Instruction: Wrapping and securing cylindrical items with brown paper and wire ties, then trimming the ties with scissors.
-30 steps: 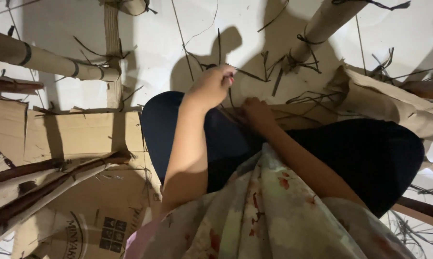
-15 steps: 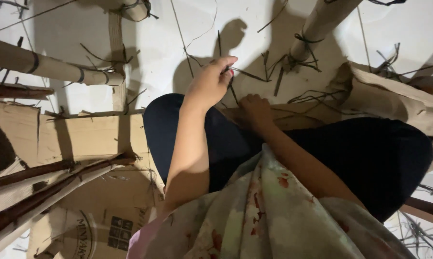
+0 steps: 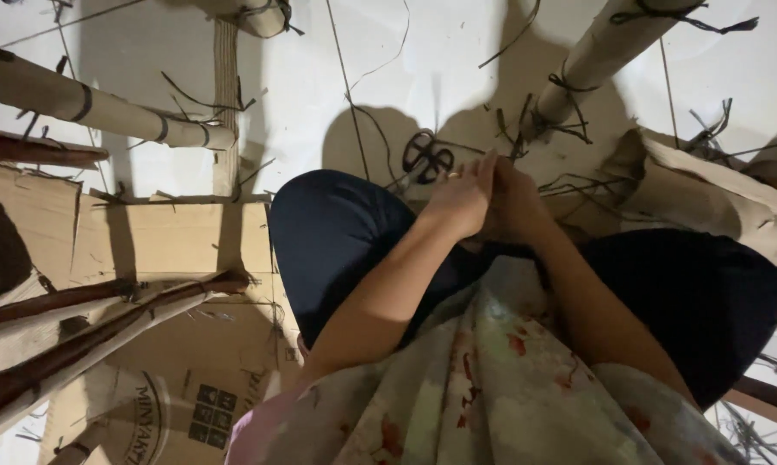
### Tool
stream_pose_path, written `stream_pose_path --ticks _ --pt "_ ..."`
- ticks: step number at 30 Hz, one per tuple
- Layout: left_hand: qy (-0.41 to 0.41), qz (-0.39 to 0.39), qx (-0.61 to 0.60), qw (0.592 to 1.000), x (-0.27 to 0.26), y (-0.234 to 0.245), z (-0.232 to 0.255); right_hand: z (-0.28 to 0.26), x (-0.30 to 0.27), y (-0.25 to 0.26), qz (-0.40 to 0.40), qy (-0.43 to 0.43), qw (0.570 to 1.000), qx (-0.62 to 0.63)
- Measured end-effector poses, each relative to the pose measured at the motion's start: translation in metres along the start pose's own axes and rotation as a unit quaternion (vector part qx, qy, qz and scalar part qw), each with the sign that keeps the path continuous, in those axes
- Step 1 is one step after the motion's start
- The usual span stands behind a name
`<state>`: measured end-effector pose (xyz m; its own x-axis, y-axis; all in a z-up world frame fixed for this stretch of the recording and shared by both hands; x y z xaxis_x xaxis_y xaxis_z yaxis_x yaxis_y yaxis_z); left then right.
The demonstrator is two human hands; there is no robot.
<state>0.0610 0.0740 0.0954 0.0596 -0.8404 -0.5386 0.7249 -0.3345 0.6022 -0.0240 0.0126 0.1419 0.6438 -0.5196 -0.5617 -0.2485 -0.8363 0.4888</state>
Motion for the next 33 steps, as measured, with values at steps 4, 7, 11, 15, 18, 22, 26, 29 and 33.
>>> stream_pose_path --ticks 4,7,11,15,18,22,26,29,33 --pt "-0.031 0.063 0.035 0.997 0.001 0.003 0.007 0.09 0.038 0.013 0.08 0.178 0.981 -0.004" --pt "-0.035 0.091 0.105 0.99 0.008 -0.004 0.015 0.08 0.025 0.041 0.079 0.22 0.969 0.075" --pt "-0.071 0.039 0.012 0.997 -0.001 -0.013 0.038 0.045 -0.003 0.064 0.1 0.134 0.97 0.177" --pt "-0.1 -0.012 0.021 0.995 -0.005 -0.026 0.058 0.035 -0.004 0.059 0.069 0.023 0.916 0.394" --pt "0.025 -0.086 0.07 0.994 0.028 -0.092 0.023 0.115 0.065 0.029 0.045 -0.027 0.95 0.309" --pt "0.09 -0.139 0.081 0.983 -0.015 -0.043 0.031 0.09 0.098 -0.01 0.093 0.034 0.99 0.098" --pt "0.101 -0.253 0.177 0.946 -0.006 -0.035 0.023 0.042 0.115 -0.038 0.06 0.065 0.986 -0.141" --pt "0.088 -0.263 0.197 0.94 -0.003 -0.034 0.024 0.017 0.116 -0.048 0.016 0.03 0.972 -0.233" --pt "0.068 -0.26 0.154 0.951 -0.031 0.013 0.047 0.034 0.125 -0.066 0.009 0.106 0.799 -0.592"
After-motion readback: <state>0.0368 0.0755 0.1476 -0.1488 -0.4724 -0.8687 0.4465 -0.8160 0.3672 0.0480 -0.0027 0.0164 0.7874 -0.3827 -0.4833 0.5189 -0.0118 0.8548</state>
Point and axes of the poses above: each hand's wrist, its own x-axis towards the middle knuckle, its own y-axis out of the back of the hand, z = x × y, the point moved 2 cm from there along x, towards the middle knuckle, and after that the axes turned 7 degrees about -y, right-handed, at the moved point
